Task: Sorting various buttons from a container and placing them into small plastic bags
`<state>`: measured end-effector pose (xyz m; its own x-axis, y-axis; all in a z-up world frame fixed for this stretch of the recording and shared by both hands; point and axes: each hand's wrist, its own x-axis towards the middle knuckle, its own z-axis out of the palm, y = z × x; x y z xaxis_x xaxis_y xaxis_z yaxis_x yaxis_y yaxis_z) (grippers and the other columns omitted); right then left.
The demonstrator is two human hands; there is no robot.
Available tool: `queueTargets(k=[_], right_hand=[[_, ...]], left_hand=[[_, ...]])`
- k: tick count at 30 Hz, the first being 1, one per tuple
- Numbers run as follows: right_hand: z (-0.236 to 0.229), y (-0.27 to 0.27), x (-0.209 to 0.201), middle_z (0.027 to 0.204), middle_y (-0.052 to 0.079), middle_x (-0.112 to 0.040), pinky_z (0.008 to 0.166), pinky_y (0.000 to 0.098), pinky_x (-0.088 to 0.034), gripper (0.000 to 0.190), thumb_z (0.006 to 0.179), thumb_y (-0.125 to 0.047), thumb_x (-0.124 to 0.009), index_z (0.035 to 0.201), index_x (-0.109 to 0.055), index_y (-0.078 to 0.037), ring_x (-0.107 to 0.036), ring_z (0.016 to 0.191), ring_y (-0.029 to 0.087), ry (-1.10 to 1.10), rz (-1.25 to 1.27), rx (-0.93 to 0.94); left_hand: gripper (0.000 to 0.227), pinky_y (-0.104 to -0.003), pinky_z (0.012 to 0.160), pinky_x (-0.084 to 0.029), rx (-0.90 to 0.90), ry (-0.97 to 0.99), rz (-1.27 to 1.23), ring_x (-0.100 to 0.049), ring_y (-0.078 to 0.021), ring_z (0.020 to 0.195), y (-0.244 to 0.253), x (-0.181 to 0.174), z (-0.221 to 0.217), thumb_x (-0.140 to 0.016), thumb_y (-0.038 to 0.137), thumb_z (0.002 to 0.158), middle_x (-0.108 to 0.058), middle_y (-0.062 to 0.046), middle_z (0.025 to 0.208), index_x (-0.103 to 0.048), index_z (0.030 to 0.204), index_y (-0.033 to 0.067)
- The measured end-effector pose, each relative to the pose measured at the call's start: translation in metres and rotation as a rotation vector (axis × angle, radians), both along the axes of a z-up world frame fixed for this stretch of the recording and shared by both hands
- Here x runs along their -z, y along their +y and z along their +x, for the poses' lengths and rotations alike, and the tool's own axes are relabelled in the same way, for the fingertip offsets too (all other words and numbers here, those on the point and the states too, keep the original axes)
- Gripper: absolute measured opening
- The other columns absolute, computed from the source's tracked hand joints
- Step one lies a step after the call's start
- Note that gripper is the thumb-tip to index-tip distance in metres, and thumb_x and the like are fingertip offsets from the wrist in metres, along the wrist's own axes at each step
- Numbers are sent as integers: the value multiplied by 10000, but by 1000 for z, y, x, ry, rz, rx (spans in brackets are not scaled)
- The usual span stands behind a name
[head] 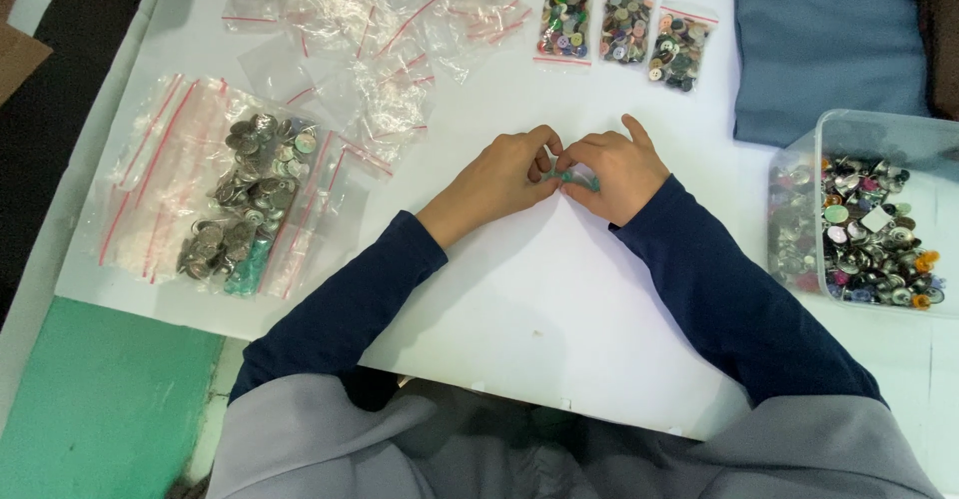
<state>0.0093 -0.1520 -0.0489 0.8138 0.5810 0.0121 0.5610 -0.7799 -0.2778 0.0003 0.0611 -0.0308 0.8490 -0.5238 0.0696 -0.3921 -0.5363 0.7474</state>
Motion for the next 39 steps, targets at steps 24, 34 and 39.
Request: queueTargets(k=[24, 34, 39], right_hand=[[-6, 177, -13, 1608, 345, -256, 1252, 593, -170, 504, 1138, -356, -321, 1585, -385, -134, -190, 1531, 490, 391, 578, 24], [-14, 176, 2, 1592, 310, -343, 1251, 595, -192, 544, 1138, -352, -378, 1538, -422, 14, -260, 1512, 467, 313, 685, 97], [-18, 168, 2, 1532, 282, -426, 1213, 584, -303, 469, 1136, -236, -429, 1506, -445, 52, -376, 1459, 456, 201, 836, 52]], left_hand=[[410, -594, 1036, -412, -779, -616, 895, -539, -467, 1297, 82, 83, -21, -498, 218, 1002, -577, -335, 1339, -558, 1366, 39], [462, -517, 1087, -309, -605, -547, 877, -497, -371, 1307, 74, 62, -33, -503, 213, 1000, -559, -249, 1408, -515, 1420, 18], [467, -512, 1087, -317, -571, -646, 856, -492, -355, 1304, 71, 48, -35, -571, 206, 990, -537, -242, 1431, -533, 1417, 21]])
